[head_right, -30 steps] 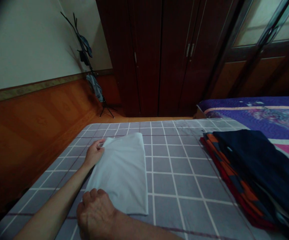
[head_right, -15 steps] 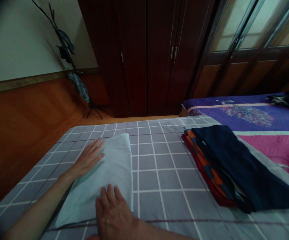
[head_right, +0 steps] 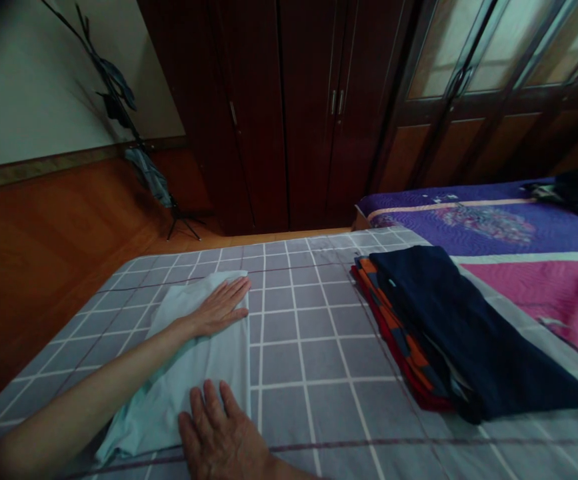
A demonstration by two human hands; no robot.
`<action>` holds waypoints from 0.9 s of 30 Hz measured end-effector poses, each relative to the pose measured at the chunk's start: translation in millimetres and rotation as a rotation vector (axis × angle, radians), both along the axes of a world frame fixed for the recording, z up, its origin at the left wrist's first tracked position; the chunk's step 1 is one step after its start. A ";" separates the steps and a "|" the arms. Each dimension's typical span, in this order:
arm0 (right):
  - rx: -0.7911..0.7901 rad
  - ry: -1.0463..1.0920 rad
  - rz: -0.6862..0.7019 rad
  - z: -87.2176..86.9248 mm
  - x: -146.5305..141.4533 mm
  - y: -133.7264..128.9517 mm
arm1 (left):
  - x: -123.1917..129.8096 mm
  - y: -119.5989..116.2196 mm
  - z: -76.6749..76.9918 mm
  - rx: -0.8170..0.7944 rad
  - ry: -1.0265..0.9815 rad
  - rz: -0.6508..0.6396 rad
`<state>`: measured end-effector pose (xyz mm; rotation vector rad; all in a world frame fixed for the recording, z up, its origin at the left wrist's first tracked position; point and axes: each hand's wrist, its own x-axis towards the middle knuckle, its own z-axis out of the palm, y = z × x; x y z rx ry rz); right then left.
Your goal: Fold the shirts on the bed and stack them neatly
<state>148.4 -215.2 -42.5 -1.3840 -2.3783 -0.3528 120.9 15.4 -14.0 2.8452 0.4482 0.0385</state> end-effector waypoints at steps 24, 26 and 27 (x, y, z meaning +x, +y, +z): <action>0.262 0.020 -0.058 -13.0 1.6 5.0 | -128.9 60.0 -18.8 0.145 -0.049 0.450; 0.223 -0.004 -0.048 -12.2 3.7 4.5 | -148.1 61.7 -22.5 0.103 -0.095 0.530; 0.213 -0.013 -0.044 -11.9 4.5 4.5 | -155.7 60.4 -23.9 0.088 -0.125 0.564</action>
